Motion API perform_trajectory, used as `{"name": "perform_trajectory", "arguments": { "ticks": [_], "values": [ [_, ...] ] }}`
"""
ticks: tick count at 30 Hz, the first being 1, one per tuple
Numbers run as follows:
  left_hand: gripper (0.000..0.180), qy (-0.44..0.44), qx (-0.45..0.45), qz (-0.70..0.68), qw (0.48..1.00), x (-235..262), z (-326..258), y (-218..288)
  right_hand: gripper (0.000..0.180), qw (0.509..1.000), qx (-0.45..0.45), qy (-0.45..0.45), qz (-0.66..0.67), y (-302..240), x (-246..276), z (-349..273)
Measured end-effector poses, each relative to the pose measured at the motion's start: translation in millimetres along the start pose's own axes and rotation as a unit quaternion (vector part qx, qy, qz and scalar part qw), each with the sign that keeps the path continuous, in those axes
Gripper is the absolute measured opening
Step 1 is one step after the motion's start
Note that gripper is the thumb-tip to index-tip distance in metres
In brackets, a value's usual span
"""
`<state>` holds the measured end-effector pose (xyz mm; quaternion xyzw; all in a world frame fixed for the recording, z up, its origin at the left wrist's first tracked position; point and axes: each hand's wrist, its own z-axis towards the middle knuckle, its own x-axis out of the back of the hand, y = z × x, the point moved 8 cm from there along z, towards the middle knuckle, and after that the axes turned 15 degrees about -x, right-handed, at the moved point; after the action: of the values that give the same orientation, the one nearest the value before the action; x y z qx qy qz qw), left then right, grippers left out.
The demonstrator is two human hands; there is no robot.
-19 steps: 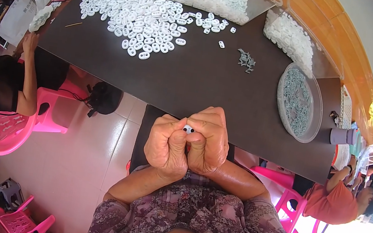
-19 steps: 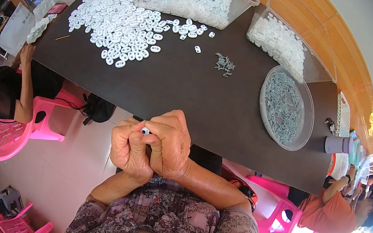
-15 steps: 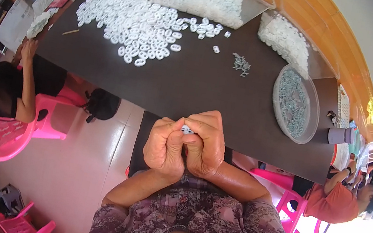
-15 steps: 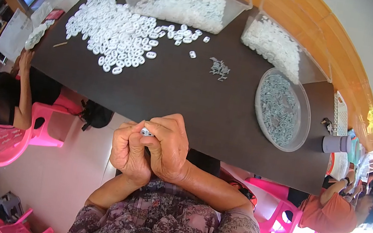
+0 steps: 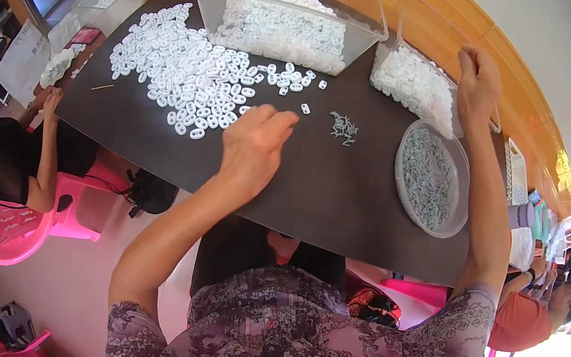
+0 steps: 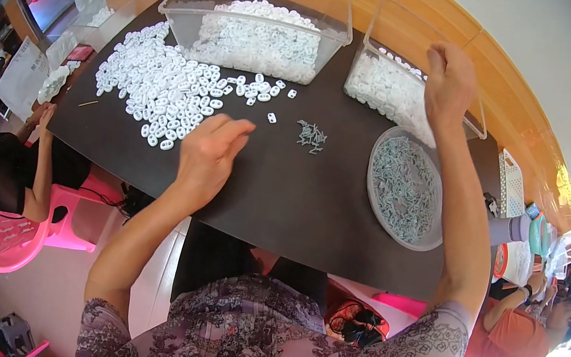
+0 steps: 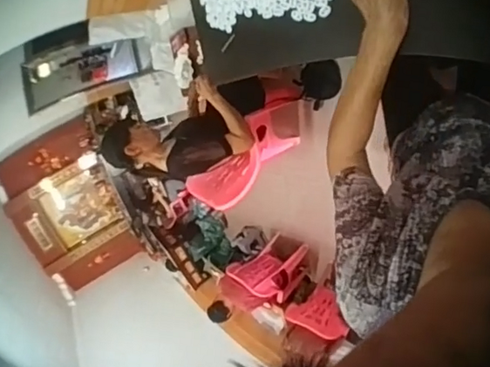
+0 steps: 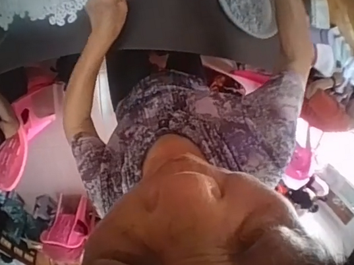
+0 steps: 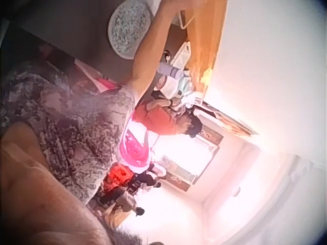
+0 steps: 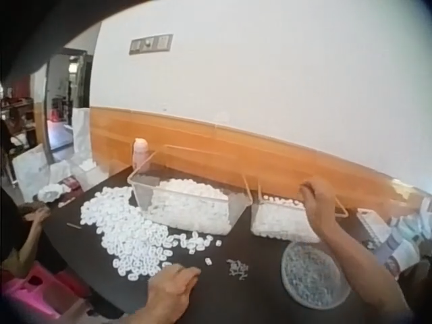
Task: Assembling small plastic components by inserting metal pins into pre-drilled holes.
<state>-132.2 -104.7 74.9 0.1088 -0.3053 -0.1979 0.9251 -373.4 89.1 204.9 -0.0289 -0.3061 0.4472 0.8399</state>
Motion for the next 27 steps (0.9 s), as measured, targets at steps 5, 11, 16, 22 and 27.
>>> {"name": "perform_trajectory", "arguments": {
  "ticks": [5, 11, 16, 22, 27],
  "values": [
    [0.011, -0.094, -0.046, 0.069, 0.992, -60, 22, -26, 0.015, 0.979, -0.117, -0.103, -0.128, 69, -47, 37],
    [0.016, -0.22, -0.038, 0.126, 0.966, -98, 39, -50, 0.017, 0.974, -0.098, -0.141, -0.146, 68, -59, 26],
    [0.004, -0.269, -0.073, 0.143, 0.95, -106, 49, -44, 0.016, 0.993, -0.03, -0.107, -0.027, 11, -31, -13],
    [0.017, -0.21, 0.011, -0.006, 0.978, -74, 31, -54, 0.013, 0.958, 0.053, -0.261, 0.11, -53, -41, -120],
    [0.011, -0.123, 0.353, -0.364, 0.853, -51, -17, -54, 0.013, 0.942, 0.04, -0.323, 0.085, -57, -55, -162]
  ]
}}
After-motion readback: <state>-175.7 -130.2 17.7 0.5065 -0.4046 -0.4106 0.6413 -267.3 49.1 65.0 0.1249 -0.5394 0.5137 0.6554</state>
